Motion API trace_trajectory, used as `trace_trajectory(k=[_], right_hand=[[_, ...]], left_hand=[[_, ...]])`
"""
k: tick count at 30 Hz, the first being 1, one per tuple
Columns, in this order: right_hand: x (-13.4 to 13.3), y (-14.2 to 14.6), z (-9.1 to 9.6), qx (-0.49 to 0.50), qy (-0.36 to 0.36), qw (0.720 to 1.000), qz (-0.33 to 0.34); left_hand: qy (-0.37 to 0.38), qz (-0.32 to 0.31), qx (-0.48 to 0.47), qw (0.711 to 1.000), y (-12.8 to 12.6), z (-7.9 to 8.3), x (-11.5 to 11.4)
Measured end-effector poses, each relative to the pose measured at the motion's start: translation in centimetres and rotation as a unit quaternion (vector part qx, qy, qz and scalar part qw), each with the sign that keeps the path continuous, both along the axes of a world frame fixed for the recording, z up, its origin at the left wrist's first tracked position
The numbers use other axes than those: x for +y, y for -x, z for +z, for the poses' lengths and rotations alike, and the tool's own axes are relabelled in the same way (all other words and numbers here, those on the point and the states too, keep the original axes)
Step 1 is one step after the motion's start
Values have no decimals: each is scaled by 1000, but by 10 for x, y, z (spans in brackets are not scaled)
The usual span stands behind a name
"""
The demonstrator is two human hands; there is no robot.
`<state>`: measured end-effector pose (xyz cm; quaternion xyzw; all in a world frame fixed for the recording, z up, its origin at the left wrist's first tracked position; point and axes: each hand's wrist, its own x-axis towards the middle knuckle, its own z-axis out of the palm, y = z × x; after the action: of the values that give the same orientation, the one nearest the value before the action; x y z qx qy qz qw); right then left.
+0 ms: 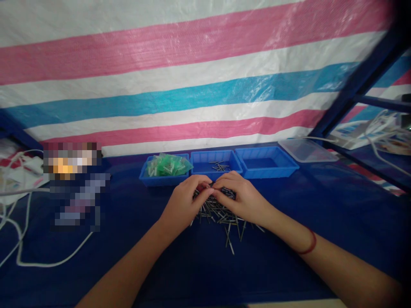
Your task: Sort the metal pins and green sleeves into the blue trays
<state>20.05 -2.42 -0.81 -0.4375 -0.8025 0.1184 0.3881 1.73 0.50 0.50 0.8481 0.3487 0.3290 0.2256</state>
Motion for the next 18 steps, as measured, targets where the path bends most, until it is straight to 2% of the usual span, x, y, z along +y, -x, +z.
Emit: trace_trajectory(k=[2, 6, 13, 18], right_hand=[[0, 1, 0, 30, 14, 999, -1], [-1, 2, 1, 62, 23, 998, -13], [-2, 3, 0, 106, 85, 991, -2], [-3, 4, 1, 172, 72, 981, -61]], left_hand=[[42, 23, -47, 998, -1, -3, 0], [81, 41, -62, 994, -1, -5, -1], [80, 30, -93, 992, -1, -2, -1], [72, 44, -84, 993, -1, -7, 3]])
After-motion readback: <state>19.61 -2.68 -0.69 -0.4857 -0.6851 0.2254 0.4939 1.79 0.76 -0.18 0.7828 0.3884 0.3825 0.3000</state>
